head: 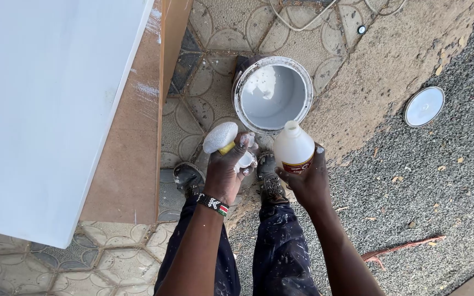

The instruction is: Painting furniture panels with white paint using a sponge applicator.

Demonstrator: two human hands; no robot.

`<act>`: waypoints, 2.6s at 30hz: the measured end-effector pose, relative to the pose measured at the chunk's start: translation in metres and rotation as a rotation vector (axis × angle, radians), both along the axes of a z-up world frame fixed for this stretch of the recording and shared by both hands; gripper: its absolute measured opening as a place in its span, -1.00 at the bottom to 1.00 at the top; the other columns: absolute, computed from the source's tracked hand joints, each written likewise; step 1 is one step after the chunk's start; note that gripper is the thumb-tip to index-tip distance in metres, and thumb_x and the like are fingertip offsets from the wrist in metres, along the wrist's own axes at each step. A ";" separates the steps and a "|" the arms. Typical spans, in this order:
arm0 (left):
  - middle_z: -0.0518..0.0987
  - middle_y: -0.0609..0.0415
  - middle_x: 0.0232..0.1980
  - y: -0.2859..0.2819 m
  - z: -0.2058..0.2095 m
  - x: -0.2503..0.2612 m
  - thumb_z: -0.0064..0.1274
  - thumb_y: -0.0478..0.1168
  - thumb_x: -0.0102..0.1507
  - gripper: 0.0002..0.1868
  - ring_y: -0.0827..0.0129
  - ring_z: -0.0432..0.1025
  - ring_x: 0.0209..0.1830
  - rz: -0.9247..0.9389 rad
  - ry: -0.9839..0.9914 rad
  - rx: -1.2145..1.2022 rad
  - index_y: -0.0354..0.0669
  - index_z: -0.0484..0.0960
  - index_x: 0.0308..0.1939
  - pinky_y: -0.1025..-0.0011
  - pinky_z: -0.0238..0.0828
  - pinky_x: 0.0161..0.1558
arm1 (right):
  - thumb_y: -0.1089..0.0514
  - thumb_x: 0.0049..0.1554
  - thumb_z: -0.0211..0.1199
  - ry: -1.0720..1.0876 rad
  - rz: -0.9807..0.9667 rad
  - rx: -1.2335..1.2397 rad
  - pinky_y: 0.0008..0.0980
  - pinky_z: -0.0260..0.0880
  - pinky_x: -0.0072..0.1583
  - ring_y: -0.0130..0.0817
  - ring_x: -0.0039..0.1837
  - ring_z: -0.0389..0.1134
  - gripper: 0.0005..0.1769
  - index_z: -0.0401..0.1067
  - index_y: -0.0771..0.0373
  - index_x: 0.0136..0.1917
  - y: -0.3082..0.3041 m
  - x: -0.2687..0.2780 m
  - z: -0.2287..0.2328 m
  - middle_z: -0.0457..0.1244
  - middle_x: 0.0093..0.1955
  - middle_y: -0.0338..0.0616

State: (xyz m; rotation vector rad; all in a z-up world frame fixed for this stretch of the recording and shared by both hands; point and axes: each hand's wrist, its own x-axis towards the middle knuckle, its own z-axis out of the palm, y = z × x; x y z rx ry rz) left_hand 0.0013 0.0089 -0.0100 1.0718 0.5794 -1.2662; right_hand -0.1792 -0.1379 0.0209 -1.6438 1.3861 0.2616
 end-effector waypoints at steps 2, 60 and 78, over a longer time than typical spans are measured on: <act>0.81 0.18 0.04 -0.001 0.002 0.000 0.49 -0.05 0.40 -0.55 0.49 0.63 -0.16 0.019 -0.047 0.000 -0.14 0.72 0.27 0.42 0.42 -0.29 | -0.03 0.07 0.79 -0.037 0.063 -0.014 0.15 0.61 0.47 0.21 0.58 0.47 0.26 0.06 0.43 0.72 0.003 -0.001 -0.003 0.30 0.57 0.33; 0.74 -0.15 0.38 0.054 -0.045 -0.012 0.57 -0.16 0.42 -0.39 -0.01 0.69 0.35 -0.547 -1.025 0.482 -0.13 0.64 0.49 0.02 0.72 0.33 | -0.11 -0.12 0.87 0.380 0.784 -0.242 0.37 0.08 0.67 0.14 0.63 0.26 0.42 0.24 -0.02 0.87 0.042 0.040 0.046 0.27 0.63 0.14; 0.85 -0.02 0.29 0.076 -0.029 0.041 0.55 -0.04 0.27 -0.58 -0.01 0.74 0.29 -1.147 -1.558 0.032 -0.05 0.93 0.17 0.03 0.72 0.32 | -0.05 -0.12 0.88 0.334 0.744 -0.230 0.34 0.09 0.70 0.12 0.67 0.25 0.37 0.28 -0.08 0.83 0.027 0.015 0.022 0.26 0.60 0.11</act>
